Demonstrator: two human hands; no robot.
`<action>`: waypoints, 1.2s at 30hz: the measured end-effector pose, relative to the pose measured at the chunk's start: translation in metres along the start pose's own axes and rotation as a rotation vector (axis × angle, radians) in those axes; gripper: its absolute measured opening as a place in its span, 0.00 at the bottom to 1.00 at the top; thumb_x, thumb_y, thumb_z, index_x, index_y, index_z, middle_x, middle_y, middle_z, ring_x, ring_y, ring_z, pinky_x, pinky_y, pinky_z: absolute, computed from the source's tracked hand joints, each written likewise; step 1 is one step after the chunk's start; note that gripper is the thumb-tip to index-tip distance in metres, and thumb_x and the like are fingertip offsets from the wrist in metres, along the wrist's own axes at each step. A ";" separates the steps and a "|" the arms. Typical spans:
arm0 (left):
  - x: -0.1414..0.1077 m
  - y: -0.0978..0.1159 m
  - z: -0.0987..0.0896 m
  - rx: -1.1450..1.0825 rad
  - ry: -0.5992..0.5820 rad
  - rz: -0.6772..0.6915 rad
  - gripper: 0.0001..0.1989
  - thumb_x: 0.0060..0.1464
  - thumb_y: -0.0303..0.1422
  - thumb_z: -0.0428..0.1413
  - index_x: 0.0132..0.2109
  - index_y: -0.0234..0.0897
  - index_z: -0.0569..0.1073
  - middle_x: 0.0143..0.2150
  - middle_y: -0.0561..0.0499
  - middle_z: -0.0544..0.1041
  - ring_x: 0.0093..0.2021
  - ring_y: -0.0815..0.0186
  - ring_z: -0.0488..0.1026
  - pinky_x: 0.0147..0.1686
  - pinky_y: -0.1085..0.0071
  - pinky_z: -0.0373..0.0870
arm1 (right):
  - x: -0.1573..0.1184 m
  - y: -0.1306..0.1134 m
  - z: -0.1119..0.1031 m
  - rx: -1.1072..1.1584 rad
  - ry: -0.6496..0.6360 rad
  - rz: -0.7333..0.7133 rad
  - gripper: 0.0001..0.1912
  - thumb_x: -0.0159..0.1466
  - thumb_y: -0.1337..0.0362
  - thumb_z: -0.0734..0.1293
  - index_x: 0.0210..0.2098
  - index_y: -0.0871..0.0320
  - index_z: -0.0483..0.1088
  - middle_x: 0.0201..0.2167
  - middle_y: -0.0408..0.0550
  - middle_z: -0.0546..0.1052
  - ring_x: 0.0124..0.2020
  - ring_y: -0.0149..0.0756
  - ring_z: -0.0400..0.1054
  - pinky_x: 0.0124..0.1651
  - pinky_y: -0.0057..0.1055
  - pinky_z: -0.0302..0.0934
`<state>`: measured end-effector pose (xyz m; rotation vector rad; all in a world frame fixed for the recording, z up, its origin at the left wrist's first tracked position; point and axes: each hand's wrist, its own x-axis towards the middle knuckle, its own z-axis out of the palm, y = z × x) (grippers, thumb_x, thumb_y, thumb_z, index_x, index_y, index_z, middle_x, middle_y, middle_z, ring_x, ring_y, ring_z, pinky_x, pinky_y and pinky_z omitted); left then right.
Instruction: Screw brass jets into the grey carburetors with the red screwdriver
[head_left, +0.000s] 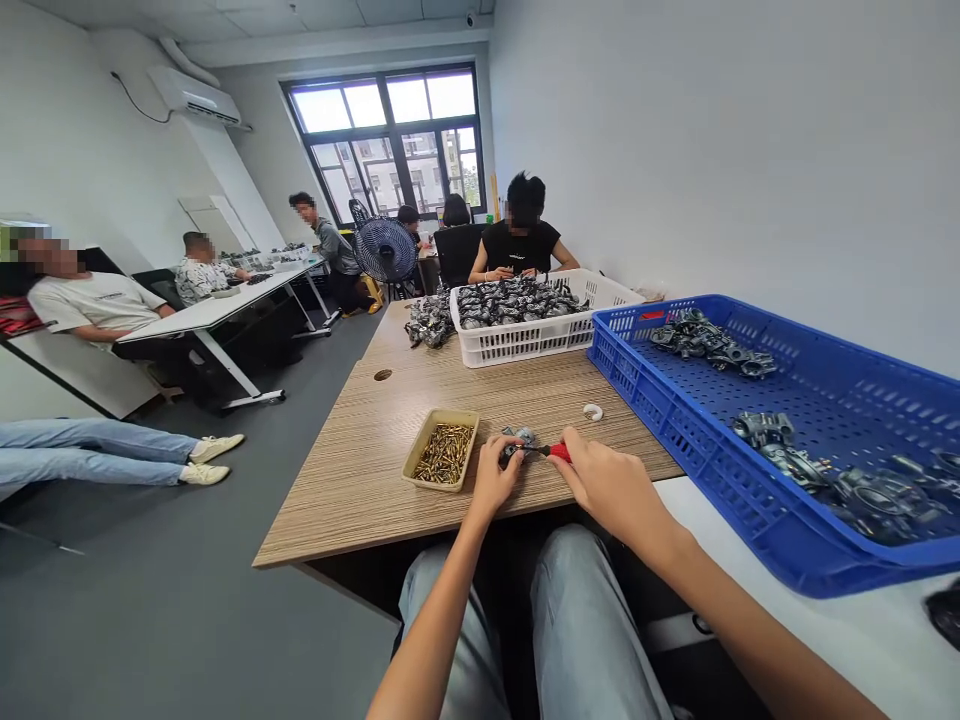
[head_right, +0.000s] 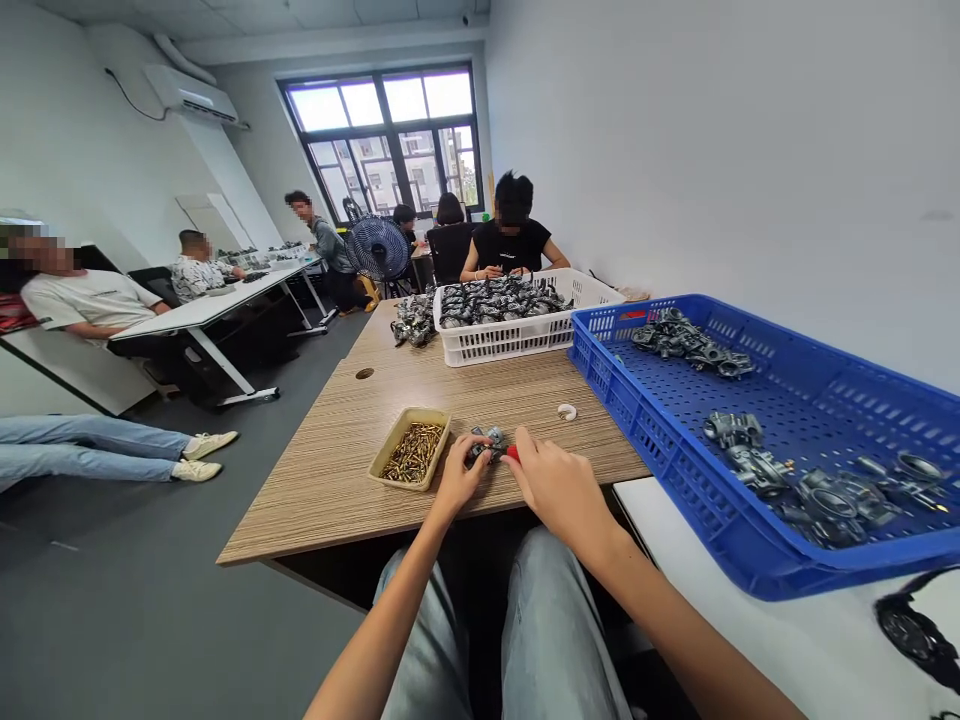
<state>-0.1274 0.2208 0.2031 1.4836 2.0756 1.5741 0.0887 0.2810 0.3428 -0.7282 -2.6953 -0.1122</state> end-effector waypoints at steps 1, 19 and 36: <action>0.000 0.000 0.000 0.002 0.000 0.000 0.10 0.66 0.35 0.57 0.51 0.43 0.79 0.52 0.46 0.79 0.55 0.56 0.74 0.57 0.59 0.69 | -0.001 0.000 -0.003 0.037 -0.022 -0.015 0.12 0.80 0.57 0.58 0.55 0.57 0.64 0.40 0.51 0.82 0.41 0.43 0.79 0.30 0.32 0.49; 0.000 0.001 0.001 0.040 0.022 0.026 0.11 0.67 0.38 0.56 0.51 0.42 0.79 0.52 0.46 0.79 0.54 0.57 0.75 0.57 0.59 0.71 | 0.001 0.003 -0.006 0.010 -0.130 0.095 0.19 0.80 0.51 0.53 0.56 0.60 0.62 0.35 0.59 0.82 0.38 0.48 0.82 0.32 0.29 0.58; 0.001 0.003 0.002 0.057 0.032 0.021 0.11 0.67 0.38 0.56 0.51 0.43 0.79 0.52 0.46 0.79 0.54 0.56 0.76 0.58 0.58 0.71 | -0.004 0.007 -0.011 0.151 -0.185 -0.019 0.10 0.80 0.63 0.55 0.57 0.57 0.59 0.38 0.53 0.83 0.39 0.47 0.82 0.31 0.32 0.57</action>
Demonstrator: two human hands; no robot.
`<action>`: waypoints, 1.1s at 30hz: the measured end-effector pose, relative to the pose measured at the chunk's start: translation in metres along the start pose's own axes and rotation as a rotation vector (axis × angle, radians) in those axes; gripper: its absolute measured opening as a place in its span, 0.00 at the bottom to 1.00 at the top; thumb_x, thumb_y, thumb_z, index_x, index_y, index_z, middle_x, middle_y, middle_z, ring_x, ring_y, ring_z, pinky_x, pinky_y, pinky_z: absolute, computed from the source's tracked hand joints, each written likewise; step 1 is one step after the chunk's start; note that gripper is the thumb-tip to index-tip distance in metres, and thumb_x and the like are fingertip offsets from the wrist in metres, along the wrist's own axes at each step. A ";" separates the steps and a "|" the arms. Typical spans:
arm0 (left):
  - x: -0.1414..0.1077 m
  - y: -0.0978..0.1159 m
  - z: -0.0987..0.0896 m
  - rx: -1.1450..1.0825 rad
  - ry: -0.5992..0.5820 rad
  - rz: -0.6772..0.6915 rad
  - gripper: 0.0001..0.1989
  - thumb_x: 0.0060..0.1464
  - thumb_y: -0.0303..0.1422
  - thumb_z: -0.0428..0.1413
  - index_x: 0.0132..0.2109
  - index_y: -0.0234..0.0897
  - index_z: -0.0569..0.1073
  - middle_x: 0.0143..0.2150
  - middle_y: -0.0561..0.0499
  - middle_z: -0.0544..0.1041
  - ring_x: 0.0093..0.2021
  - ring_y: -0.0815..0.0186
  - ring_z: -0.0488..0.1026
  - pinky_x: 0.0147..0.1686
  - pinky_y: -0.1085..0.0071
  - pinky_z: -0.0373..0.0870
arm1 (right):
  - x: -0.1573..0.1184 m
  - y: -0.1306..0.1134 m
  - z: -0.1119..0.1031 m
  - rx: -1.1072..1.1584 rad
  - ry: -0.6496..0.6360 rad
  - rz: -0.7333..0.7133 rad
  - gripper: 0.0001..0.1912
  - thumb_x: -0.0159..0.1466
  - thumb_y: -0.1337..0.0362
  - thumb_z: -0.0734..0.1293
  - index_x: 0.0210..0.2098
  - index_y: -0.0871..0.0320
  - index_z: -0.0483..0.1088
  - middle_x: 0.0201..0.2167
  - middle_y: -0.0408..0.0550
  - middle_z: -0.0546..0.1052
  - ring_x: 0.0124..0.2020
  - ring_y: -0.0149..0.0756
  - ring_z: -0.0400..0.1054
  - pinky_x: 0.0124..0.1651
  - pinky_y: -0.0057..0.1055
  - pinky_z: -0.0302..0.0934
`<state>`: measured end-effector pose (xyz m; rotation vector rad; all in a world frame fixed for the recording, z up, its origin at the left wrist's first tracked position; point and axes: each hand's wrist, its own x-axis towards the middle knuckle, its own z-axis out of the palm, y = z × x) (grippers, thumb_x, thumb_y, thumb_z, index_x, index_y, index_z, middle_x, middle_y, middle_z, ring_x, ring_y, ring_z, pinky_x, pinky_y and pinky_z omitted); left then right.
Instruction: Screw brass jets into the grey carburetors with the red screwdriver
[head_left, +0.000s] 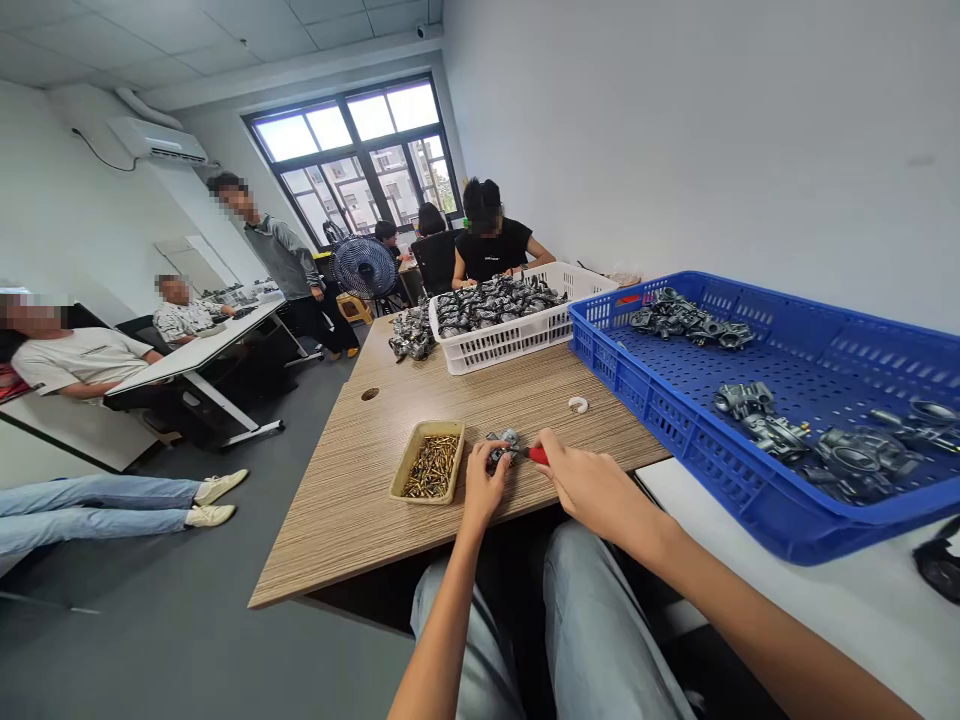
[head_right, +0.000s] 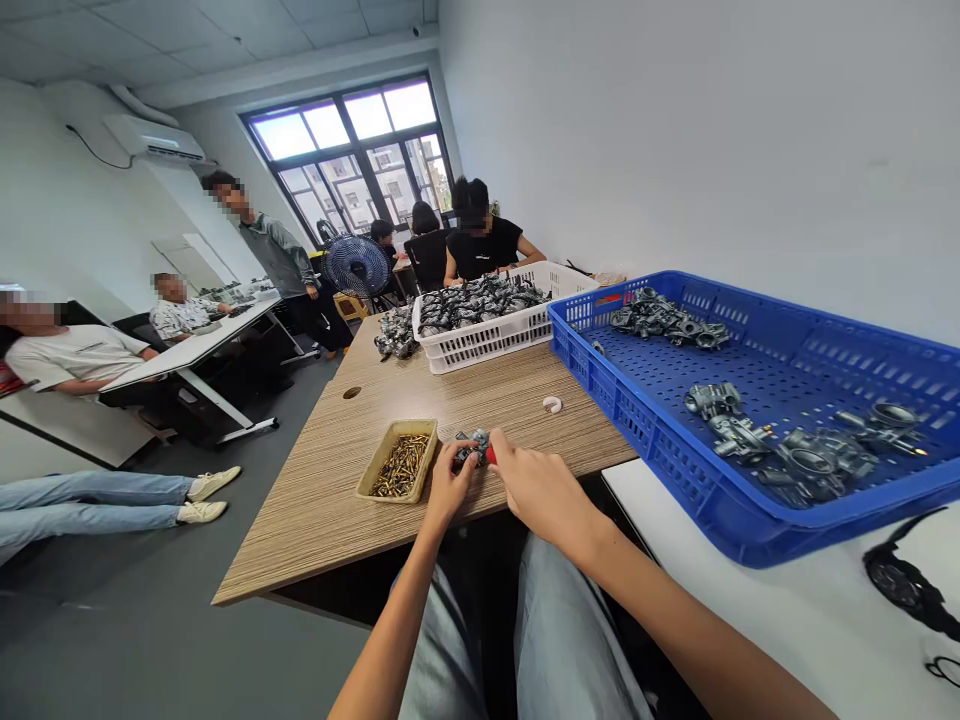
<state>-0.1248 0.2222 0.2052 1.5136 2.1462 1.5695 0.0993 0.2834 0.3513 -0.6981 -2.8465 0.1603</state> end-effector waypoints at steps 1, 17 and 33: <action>0.000 0.000 0.000 0.001 0.000 -0.002 0.11 0.67 0.38 0.56 0.51 0.43 0.79 0.52 0.46 0.79 0.54 0.56 0.76 0.57 0.58 0.71 | 0.001 -0.001 0.001 -0.039 0.008 0.026 0.11 0.80 0.61 0.54 0.58 0.58 0.59 0.37 0.54 0.83 0.39 0.48 0.82 0.31 0.31 0.57; 0.000 0.000 0.001 -0.014 0.010 -0.022 0.11 0.67 0.39 0.56 0.52 0.44 0.79 0.52 0.45 0.79 0.54 0.56 0.75 0.56 0.58 0.72 | 0.013 -0.008 -0.016 -0.028 -0.007 -0.012 0.07 0.77 0.68 0.57 0.54 0.56 0.58 0.43 0.54 0.82 0.43 0.45 0.81 0.31 0.31 0.55; 0.000 0.003 -0.001 -0.034 -0.002 -0.041 0.13 0.71 0.37 0.51 0.51 0.45 0.80 0.52 0.47 0.79 0.55 0.57 0.75 0.60 0.58 0.70 | 0.018 0.007 -0.016 0.125 -0.041 -0.051 0.07 0.78 0.67 0.57 0.55 0.54 0.59 0.49 0.52 0.82 0.49 0.46 0.80 0.37 0.31 0.57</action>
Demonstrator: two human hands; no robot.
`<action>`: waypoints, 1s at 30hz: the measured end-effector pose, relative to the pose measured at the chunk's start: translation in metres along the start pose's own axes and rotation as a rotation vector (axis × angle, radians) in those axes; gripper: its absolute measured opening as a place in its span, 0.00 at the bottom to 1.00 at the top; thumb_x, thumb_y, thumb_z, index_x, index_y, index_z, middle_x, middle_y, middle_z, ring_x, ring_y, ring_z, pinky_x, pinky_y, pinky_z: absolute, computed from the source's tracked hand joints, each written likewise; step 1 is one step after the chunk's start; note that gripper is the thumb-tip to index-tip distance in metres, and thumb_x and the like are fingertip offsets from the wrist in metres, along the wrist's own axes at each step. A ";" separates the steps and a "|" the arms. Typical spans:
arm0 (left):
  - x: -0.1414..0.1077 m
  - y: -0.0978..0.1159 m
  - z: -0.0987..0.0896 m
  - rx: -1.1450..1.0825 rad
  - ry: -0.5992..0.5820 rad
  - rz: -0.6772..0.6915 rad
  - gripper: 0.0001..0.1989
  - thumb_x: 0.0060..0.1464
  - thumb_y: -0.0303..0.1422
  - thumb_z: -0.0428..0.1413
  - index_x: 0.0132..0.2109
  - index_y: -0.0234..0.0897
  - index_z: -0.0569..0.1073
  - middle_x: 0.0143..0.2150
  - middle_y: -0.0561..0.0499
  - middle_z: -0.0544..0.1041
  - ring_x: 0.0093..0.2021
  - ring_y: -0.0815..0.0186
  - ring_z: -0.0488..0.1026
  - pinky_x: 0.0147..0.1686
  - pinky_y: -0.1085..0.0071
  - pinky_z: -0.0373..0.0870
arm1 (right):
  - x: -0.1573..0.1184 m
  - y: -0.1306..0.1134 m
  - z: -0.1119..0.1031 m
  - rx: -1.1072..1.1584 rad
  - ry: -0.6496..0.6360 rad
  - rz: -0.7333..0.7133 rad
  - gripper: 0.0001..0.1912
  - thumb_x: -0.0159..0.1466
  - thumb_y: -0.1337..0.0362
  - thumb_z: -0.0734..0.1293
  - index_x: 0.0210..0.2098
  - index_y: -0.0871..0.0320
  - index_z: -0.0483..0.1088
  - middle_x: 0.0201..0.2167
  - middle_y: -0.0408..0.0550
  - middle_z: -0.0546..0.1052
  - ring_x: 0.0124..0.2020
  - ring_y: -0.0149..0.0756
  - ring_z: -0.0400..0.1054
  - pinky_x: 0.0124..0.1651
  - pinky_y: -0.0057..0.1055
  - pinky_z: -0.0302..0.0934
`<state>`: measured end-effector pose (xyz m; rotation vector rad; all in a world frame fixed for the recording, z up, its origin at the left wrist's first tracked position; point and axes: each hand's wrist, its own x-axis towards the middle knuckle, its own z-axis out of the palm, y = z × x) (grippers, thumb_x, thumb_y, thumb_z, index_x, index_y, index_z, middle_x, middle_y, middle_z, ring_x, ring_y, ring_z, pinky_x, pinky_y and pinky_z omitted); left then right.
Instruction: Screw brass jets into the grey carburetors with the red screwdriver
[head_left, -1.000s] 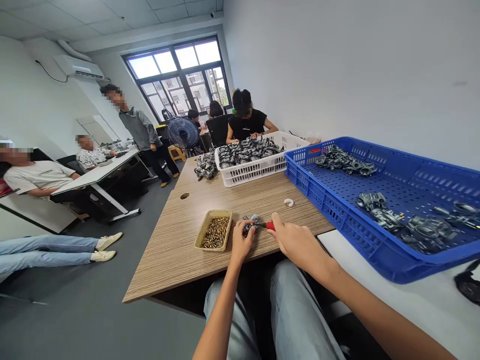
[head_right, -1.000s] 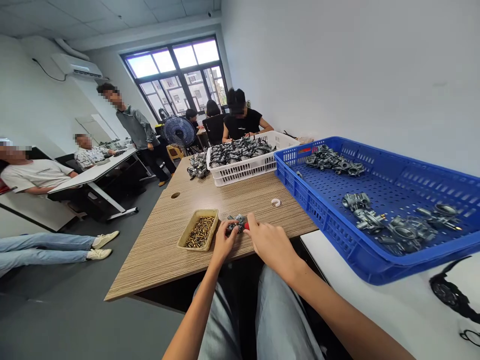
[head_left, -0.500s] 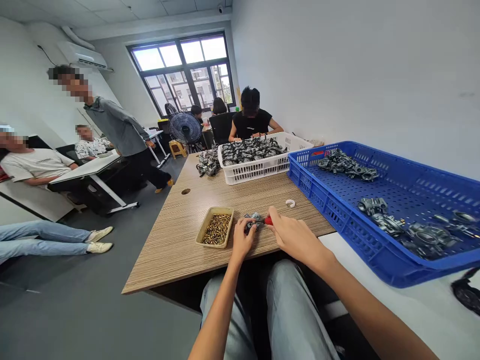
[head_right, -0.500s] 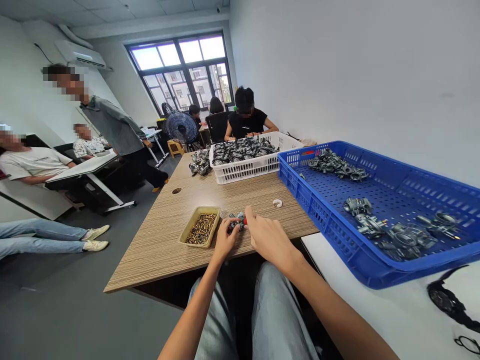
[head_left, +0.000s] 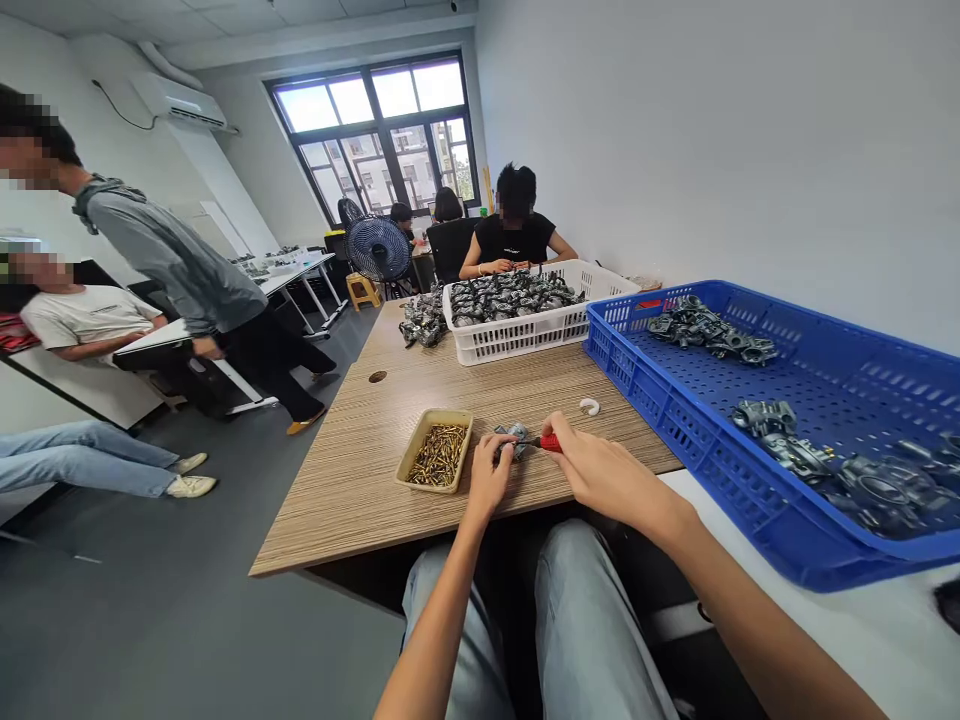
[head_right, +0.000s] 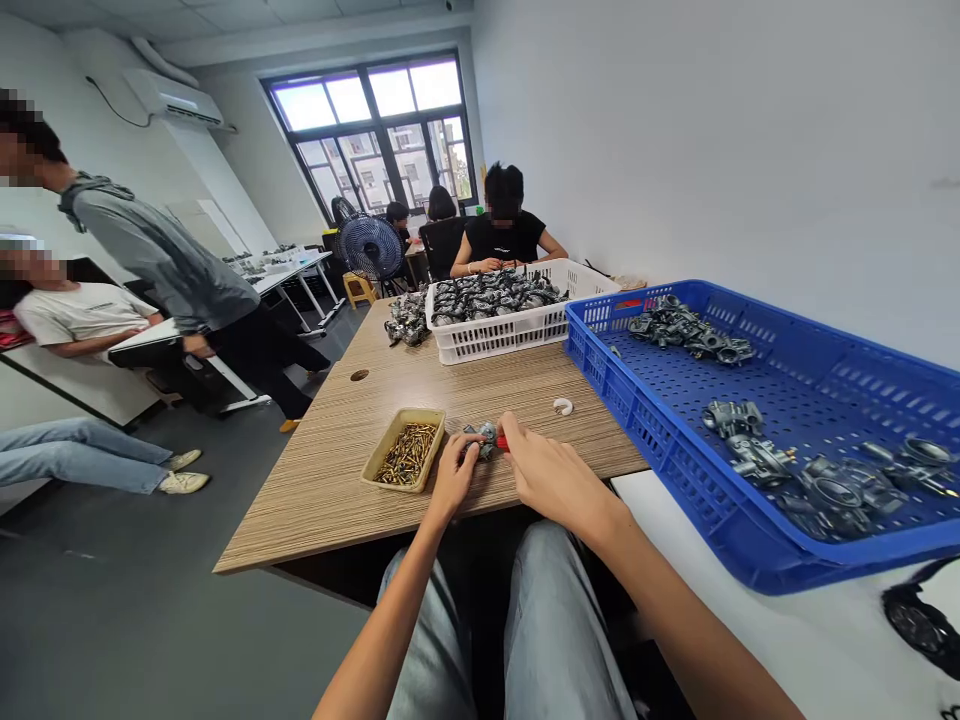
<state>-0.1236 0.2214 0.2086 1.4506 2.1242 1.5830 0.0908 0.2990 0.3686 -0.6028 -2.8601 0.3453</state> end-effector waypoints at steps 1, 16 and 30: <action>0.000 0.000 0.000 -0.007 -0.001 0.001 0.14 0.71 0.37 0.50 0.51 0.45 0.80 0.52 0.47 0.79 0.55 0.57 0.75 0.61 0.58 0.69 | 0.000 0.000 0.000 -0.006 -0.003 0.003 0.07 0.78 0.67 0.57 0.54 0.54 0.59 0.49 0.52 0.82 0.48 0.45 0.80 0.37 0.31 0.56; 0.000 -0.001 0.002 -0.024 -0.003 -0.012 0.14 0.71 0.36 0.50 0.51 0.43 0.80 0.52 0.46 0.78 0.56 0.57 0.74 0.63 0.58 0.67 | 0.000 0.005 -0.002 0.030 0.001 0.004 0.07 0.78 0.66 0.57 0.55 0.54 0.59 0.51 0.52 0.81 0.50 0.44 0.79 0.40 0.31 0.59; -0.001 0.001 0.002 -0.029 -0.002 -0.022 0.14 0.71 0.37 0.50 0.52 0.43 0.80 0.53 0.46 0.78 0.56 0.57 0.73 0.63 0.57 0.67 | 0.006 0.002 0.002 -0.097 0.039 0.101 0.09 0.80 0.59 0.57 0.54 0.55 0.60 0.43 0.51 0.83 0.43 0.47 0.81 0.33 0.32 0.56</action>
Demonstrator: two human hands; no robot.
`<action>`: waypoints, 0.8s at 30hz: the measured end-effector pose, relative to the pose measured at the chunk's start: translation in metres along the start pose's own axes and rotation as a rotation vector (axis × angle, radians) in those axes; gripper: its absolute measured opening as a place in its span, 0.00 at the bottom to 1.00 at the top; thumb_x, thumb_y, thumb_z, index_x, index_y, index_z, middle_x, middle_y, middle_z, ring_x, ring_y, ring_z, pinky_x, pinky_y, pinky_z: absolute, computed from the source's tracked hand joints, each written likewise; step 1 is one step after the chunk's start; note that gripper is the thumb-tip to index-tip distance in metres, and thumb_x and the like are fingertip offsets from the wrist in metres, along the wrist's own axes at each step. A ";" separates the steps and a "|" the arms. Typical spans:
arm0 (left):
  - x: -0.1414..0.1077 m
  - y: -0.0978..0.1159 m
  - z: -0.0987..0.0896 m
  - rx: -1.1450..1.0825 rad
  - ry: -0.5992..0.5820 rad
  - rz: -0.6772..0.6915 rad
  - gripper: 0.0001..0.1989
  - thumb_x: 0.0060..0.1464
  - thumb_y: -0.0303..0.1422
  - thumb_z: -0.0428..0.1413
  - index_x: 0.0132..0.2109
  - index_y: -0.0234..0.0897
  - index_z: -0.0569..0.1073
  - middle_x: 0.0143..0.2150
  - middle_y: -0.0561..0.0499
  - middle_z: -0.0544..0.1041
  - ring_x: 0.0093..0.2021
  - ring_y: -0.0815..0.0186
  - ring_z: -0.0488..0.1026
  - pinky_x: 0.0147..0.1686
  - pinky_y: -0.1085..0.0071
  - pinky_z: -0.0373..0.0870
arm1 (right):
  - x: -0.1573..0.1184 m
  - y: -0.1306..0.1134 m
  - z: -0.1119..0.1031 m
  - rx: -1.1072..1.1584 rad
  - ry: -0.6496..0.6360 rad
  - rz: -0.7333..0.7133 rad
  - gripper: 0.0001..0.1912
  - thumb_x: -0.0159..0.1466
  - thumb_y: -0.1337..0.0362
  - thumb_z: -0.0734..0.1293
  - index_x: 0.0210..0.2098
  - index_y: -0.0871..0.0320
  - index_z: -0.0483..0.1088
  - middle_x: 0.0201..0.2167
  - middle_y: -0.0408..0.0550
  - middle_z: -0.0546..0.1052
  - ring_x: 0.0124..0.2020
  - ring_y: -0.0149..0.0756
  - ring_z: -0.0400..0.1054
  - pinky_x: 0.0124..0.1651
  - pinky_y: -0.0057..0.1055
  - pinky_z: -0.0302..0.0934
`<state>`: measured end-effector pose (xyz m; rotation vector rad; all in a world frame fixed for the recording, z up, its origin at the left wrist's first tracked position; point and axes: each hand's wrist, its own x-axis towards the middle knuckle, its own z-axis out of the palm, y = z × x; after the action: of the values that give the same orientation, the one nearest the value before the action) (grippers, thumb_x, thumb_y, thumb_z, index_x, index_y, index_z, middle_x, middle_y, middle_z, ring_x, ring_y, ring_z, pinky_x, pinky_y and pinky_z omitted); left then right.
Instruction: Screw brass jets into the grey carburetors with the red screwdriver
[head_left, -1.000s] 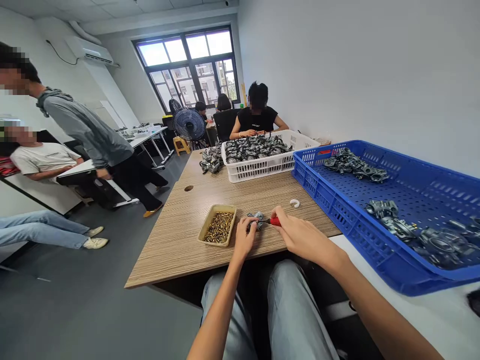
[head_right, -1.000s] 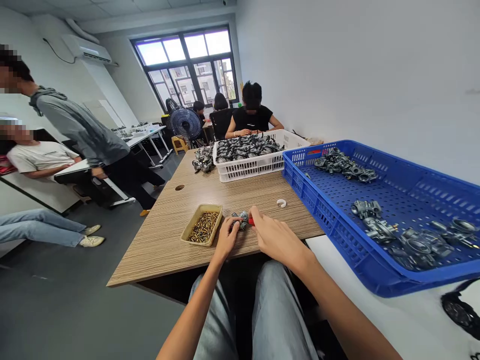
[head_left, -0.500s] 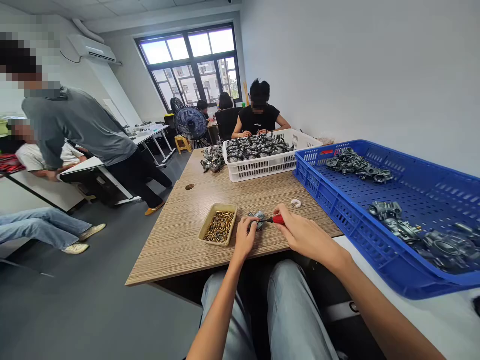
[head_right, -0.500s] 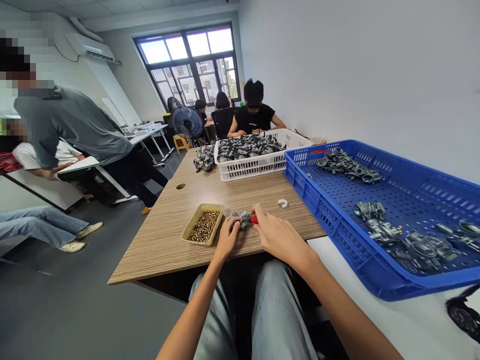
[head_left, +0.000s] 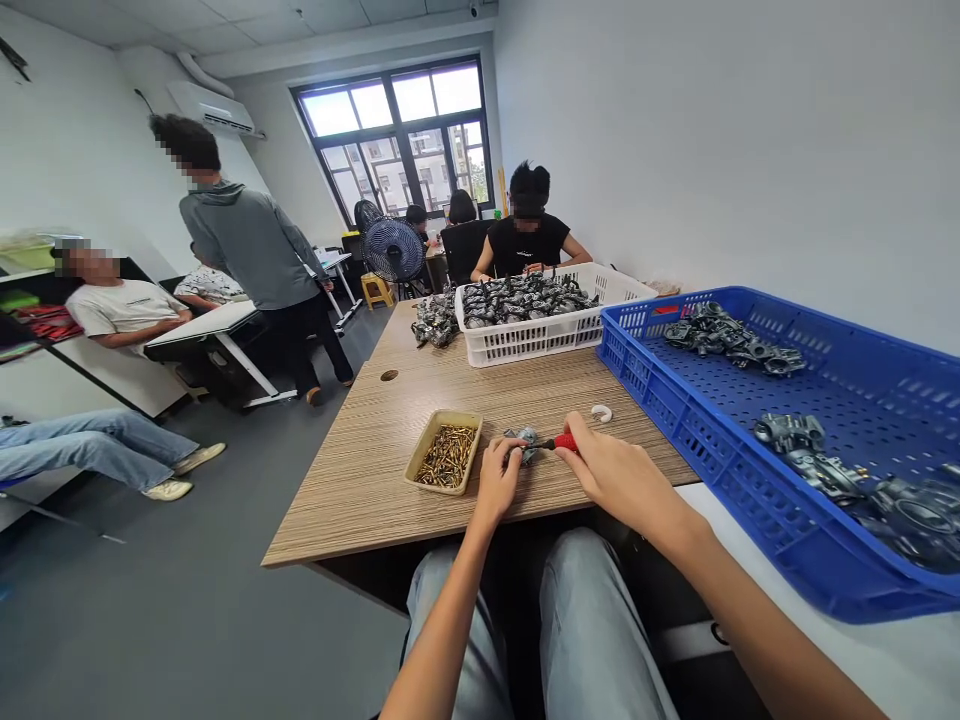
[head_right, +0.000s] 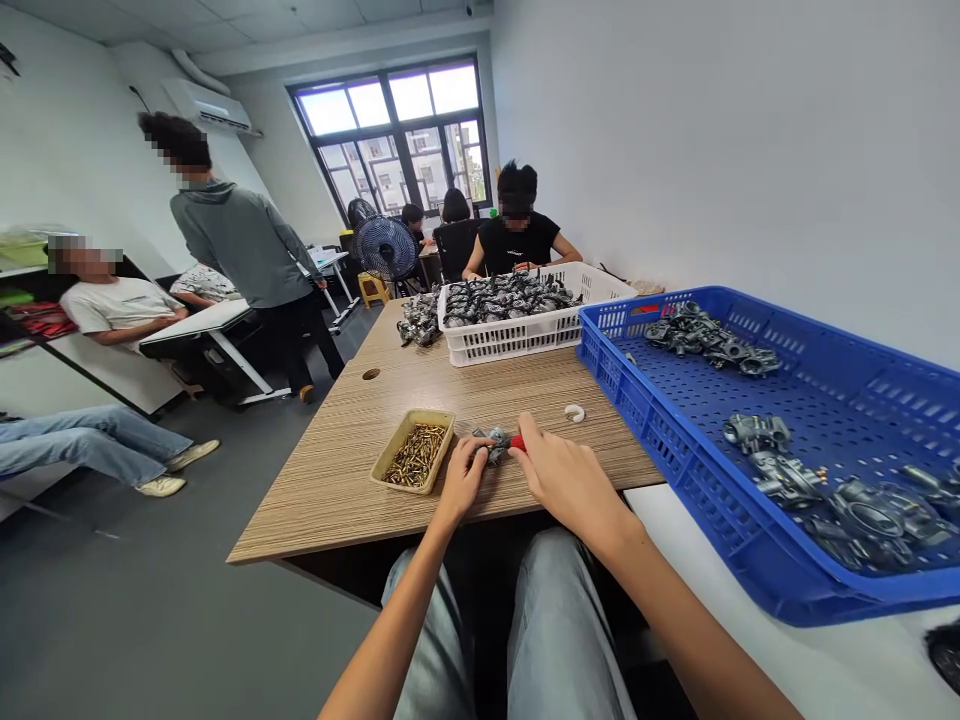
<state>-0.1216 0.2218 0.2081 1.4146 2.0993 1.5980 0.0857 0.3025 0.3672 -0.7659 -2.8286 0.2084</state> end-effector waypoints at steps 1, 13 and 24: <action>0.000 0.000 0.000 0.002 0.001 0.000 0.14 0.71 0.37 0.50 0.52 0.43 0.80 0.53 0.46 0.78 0.56 0.57 0.73 0.63 0.56 0.67 | -0.001 0.002 0.001 0.056 0.006 -0.037 0.08 0.79 0.60 0.58 0.55 0.55 0.60 0.46 0.52 0.83 0.45 0.46 0.81 0.35 0.32 0.57; -0.003 0.003 0.000 -0.003 0.011 -0.013 0.15 0.71 0.37 0.49 0.54 0.44 0.79 0.55 0.45 0.78 0.58 0.56 0.73 0.64 0.55 0.67 | 0.003 -0.007 0.008 -0.163 0.025 0.089 0.14 0.80 0.54 0.54 0.52 0.57 0.61 0.31 0.52 0.82 0.35 0.51 0.82 0.30 0.32 0.56; -0.007 0.004 0.000 -0.008 0.018 -0.038 0.16 0.71 0.38 0.50 0.58 0.44 0.77 0.58 0.46 0.78 0.59 0.55 0.73 0.65 0.54 0.67 | -0.004 0.006 0.012 0.247 -0.045 -0.094 0.08 0.78 0.63 0.53 0.54 0.51 0.58 0.52 0.53 0.81 0.50 0.47 0.80 0.38 0.33 0.61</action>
<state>-0.1154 0.2168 0.2090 1.3540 2.1145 1.6094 0.0889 0.3048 0.3537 -0.5803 -2.7988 0.5539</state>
